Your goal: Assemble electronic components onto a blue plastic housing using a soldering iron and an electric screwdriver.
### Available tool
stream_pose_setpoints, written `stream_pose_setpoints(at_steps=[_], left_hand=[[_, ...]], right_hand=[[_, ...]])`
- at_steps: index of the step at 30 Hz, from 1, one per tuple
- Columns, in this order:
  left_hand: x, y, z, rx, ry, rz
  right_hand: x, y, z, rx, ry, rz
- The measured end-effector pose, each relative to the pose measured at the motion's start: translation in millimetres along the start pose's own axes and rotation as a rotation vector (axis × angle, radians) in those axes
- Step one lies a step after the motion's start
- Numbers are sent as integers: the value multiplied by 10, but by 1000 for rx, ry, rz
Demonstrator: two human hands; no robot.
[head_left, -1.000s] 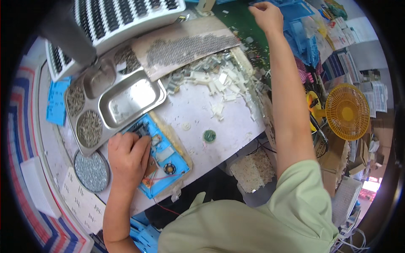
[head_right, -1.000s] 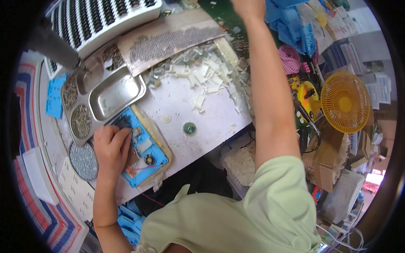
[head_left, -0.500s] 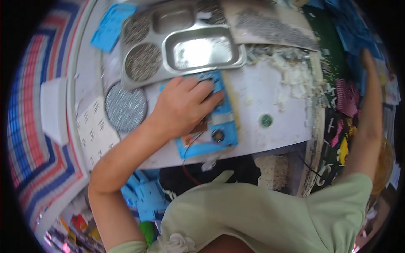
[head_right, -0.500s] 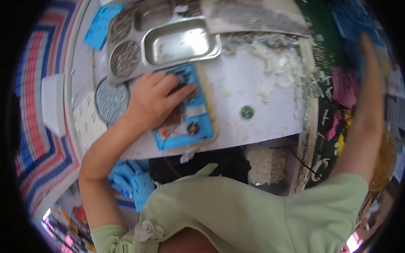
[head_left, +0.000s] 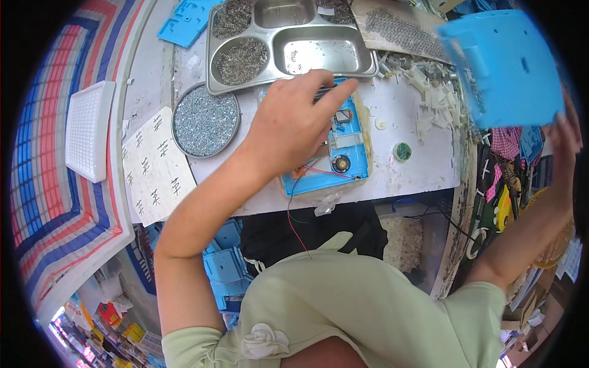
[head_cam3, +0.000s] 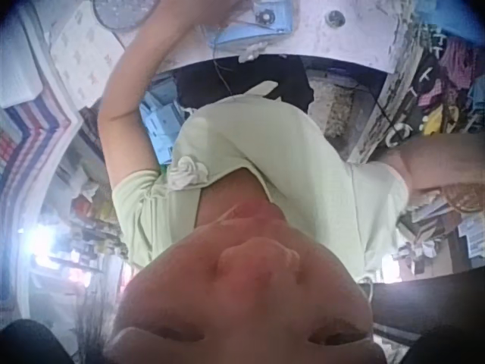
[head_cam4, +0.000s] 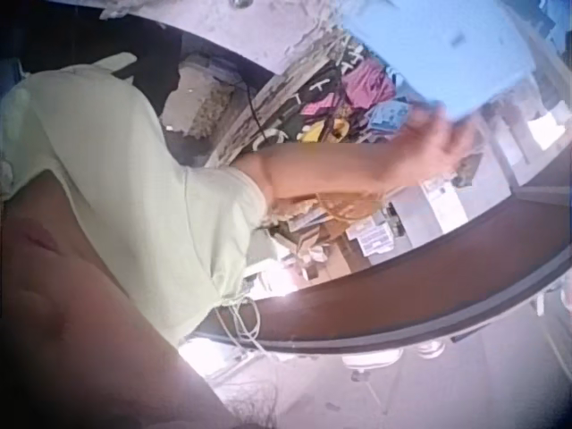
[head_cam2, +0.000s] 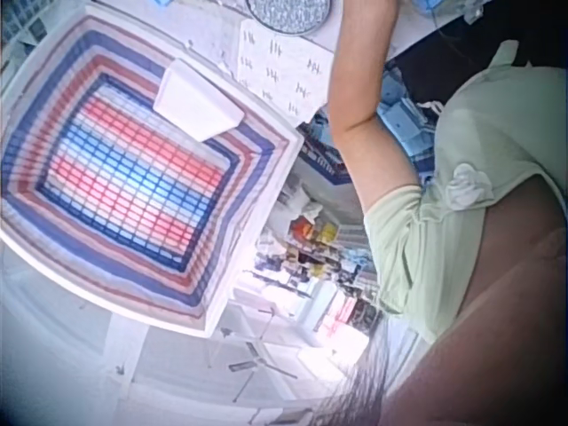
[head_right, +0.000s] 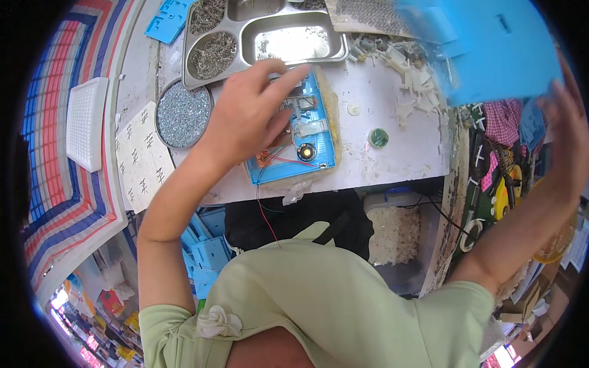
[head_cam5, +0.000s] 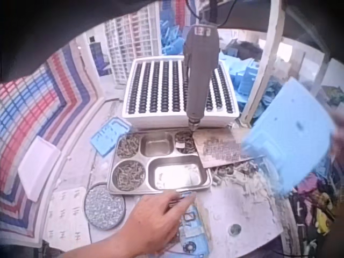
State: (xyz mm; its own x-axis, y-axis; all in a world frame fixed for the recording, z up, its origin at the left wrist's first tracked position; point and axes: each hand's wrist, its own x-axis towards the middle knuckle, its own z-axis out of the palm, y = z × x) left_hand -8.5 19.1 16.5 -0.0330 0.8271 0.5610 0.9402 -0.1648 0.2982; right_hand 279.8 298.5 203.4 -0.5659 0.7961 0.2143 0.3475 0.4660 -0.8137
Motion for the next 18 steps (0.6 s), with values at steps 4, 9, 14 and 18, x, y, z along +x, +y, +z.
stream_pose_setpoints(at_steps=[4, 9, 14, 18], left_hand=[[-296, 611, -307, -812, 5, -594], [-316, 825, -218, -1398, 382, -1090], [-375, 386, -601, -1443, -107, -1156], [-500, 438, -402, -1000, -8, -1083]], right_hand=[[-1028, 242, 1355, 709, 30, 129], [-1563, 60, 2329, 1068, -332, 256], [-917, 191, 2116, 864, -375, 336], [-1217, 251, 2111, 445, -409, 128]])
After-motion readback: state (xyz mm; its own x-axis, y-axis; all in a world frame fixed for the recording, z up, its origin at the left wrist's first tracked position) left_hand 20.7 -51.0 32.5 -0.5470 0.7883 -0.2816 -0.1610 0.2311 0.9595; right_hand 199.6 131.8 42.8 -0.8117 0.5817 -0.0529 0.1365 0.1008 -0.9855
